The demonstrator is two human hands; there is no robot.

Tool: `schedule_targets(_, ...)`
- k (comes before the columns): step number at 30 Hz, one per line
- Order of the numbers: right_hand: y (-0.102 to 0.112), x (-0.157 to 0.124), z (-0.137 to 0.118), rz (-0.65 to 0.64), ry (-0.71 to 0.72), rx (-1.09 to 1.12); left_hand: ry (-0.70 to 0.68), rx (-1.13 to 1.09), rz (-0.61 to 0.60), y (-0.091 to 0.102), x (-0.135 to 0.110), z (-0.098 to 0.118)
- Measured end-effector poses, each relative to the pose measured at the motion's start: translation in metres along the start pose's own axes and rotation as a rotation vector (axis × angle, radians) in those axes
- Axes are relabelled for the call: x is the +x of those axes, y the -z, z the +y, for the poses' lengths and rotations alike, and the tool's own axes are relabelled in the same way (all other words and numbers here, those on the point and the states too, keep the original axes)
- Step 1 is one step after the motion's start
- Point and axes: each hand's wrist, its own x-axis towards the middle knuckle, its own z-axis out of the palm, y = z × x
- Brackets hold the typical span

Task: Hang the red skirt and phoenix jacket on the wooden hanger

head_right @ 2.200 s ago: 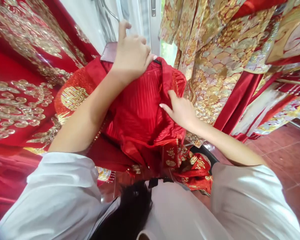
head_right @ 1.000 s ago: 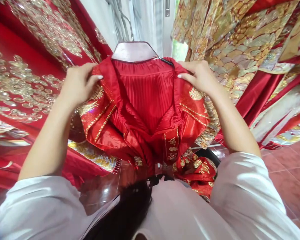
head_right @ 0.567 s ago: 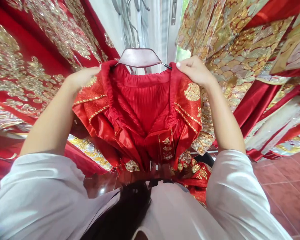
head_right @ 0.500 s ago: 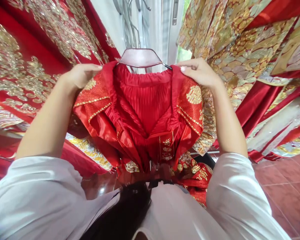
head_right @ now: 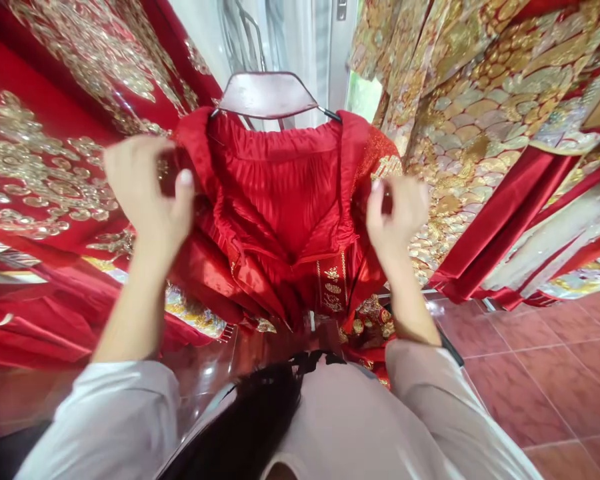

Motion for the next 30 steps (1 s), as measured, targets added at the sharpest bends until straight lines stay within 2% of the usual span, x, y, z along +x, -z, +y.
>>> schedule_targets(1,0.005,-0.020,-0.005,-0.067,-0.067,-0.031,0.055,0.049,0.116,-0.002,-0.021,0.009)
schedule_targets(2,0.008,-0.038,-0.009,-0.147,-0.115,-0.050,0.120,0.094,0.108,-0.006,-0.041,0.018)
schedule_targets(5,0.004,-0.069,-0.021,-0.323,-0.221,-0.057,0.274,0.105,-0.076,-0.025,-0.086,0.037)
schedule_targets(8,-0.003,-0.067,-0.045,-0.361,-0.194,0.175,0.278,0.025,-0.203,-0.040,-0.104,0.052)
schedule_targets(11,-0.009,-0.056,-0.078,-0.342,-0.080,0.496,0.230,-0.014,-0.249,-0.042,-0.107,0.065)
schedule_targets(14,-0.019,-0.056,-0.094,-0.351,-0.103,0.593,0.229,-0.055,-0.152,-0.039,-0.117,0.074)
schedule_targets(16,-0.025,-0.062,-0.089,-0.365,-0.198,0.585,0.250,-0.111,0.012,-0.039,-0.138,0.078)
schedule_targets(18,-0.028,-0.069,-0.079,-0.372,-0.290,0.569,0.271,-0.172,0.124,-0.046,-0.167,0.084)
schedule_targets(19,-0.028,-0.072,-0.075,-0.373,-0.323,0.564,0.294,-0.202,0.104,-0.054,-0.183,0.088)
schedule_targets(20,-0.027,-0.074,-0.071,-0.374,-0.346,0.561,0.348,-0.236,0.031,-0.065,-0.197,0.092)
schedule_targets(22,-0.022,-0.077,-0.069,-0.376,-0.369,0.559,0.508,-0.299,-0.122,-0.092,-0.220,0.098)
schedule_targets(23,-0.020,-0.077,-0.069,-0.377,-0.373,0.557,0.551,-0.305,-0.159,-0.107,-0.227,0.100)
schedule_targets(27,-0.016,-0.079,-0.075,-0.383,-0.374,0.531,0.687,-0.315,-0.215,-0.159,-0.236,0.093)
schedule_targets(30,-0.015,-0.082,-0.076,-0.364,-0.374,0.533,0.686,-0.351,-0.246,-0.175,-0.239,0.085)
